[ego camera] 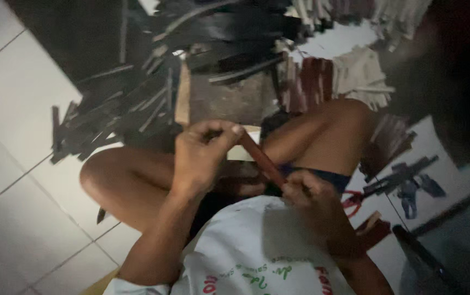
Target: The person sits on the floor and repeatedly splits reddish-brown leather strips lengthwise using a fixed blade on a wooden block. They pick up strips, position them against the blade, pull them through to split, and place the resulting pieces into a pile.
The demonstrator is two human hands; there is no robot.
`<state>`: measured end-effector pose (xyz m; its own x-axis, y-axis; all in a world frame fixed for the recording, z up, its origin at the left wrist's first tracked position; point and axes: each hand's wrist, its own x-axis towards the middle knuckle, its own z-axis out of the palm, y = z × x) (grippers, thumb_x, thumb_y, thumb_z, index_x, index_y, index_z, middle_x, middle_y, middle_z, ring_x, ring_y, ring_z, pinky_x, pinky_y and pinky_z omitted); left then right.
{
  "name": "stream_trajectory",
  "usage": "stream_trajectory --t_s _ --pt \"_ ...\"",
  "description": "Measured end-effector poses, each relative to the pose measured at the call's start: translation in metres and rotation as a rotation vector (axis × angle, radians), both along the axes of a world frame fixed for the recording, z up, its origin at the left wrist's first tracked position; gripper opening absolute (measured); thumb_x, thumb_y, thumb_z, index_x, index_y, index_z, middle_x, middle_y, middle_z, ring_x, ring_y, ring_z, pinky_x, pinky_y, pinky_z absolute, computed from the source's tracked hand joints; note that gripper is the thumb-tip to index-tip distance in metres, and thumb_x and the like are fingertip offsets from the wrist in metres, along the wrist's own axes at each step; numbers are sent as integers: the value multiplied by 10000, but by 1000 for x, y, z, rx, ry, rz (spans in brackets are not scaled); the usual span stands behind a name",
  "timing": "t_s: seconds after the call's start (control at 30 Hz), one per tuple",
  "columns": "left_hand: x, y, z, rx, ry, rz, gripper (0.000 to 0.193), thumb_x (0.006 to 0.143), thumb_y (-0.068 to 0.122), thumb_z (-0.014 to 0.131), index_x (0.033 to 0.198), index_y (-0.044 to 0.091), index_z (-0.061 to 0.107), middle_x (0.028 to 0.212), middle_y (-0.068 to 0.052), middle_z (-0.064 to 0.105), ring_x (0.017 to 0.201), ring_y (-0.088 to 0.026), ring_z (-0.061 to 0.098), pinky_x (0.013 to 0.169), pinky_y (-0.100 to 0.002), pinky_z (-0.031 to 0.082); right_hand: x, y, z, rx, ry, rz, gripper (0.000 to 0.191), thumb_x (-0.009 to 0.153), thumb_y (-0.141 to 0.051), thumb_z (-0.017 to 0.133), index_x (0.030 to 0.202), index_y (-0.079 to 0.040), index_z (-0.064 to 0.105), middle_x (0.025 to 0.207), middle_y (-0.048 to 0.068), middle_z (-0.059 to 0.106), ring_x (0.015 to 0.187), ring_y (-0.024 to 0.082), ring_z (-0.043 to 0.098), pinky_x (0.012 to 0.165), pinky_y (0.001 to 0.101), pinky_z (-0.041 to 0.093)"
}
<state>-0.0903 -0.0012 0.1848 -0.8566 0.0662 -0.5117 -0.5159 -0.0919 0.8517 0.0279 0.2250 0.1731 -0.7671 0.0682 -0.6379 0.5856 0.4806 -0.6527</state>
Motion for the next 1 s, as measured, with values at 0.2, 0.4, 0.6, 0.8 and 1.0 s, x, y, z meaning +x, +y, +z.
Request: stream_trajectory --t_s 0.2,0.4,0.6,0.8,1.0 --pt "14 36 -4 -151 -28 -194 292 913 190 768 1119 -17 771 968 -69 755 858 -137 662 772 -287 539 33 43 -16 74 364 47 285 952 -308 657 964 -26 702 827 97 668 759 189 669 689 357 533" --pt "7 53 -6 -53 125 -448 618 903 188 713 1447 43 457 1337 -104 621 1070 -160 654 848 -314 566 62 130 -50 335 206 -499 279 1025 -284 552 1104 -37 654 865 49 703 722 155 686 645 317 571" --pt "2 50 -8 -244 -87 -383 362 986 197 605 1310 41 653 1195 -118 710 1041 -163 692 812 -317 595 76 222 -132 150 328 -811 417 1085 -292 647 1283 64 558 1057 222 629 909 287 626 773 416 527" --pt "-10 27 -6 -298 219 -324 278 1037 142 587 1269 20 677 1222 -111 694 1050 -177 666 852 -304 548 21 224 -141 637 318 -546 419 1082 -341 597 1330 -4 613 1273 255 658 1153 378 629 1001 483 491" --pt "-29 9 -7 -316 415 -337 241 1017 115 608 1220 4 676 1171 -130 708 1046 -207 693 889 -320 554 -70 150 -58 537 682 -419 392 1108 -367 584 1310 -39 651 1274 203 675 1180 344 644 1051 444 489"
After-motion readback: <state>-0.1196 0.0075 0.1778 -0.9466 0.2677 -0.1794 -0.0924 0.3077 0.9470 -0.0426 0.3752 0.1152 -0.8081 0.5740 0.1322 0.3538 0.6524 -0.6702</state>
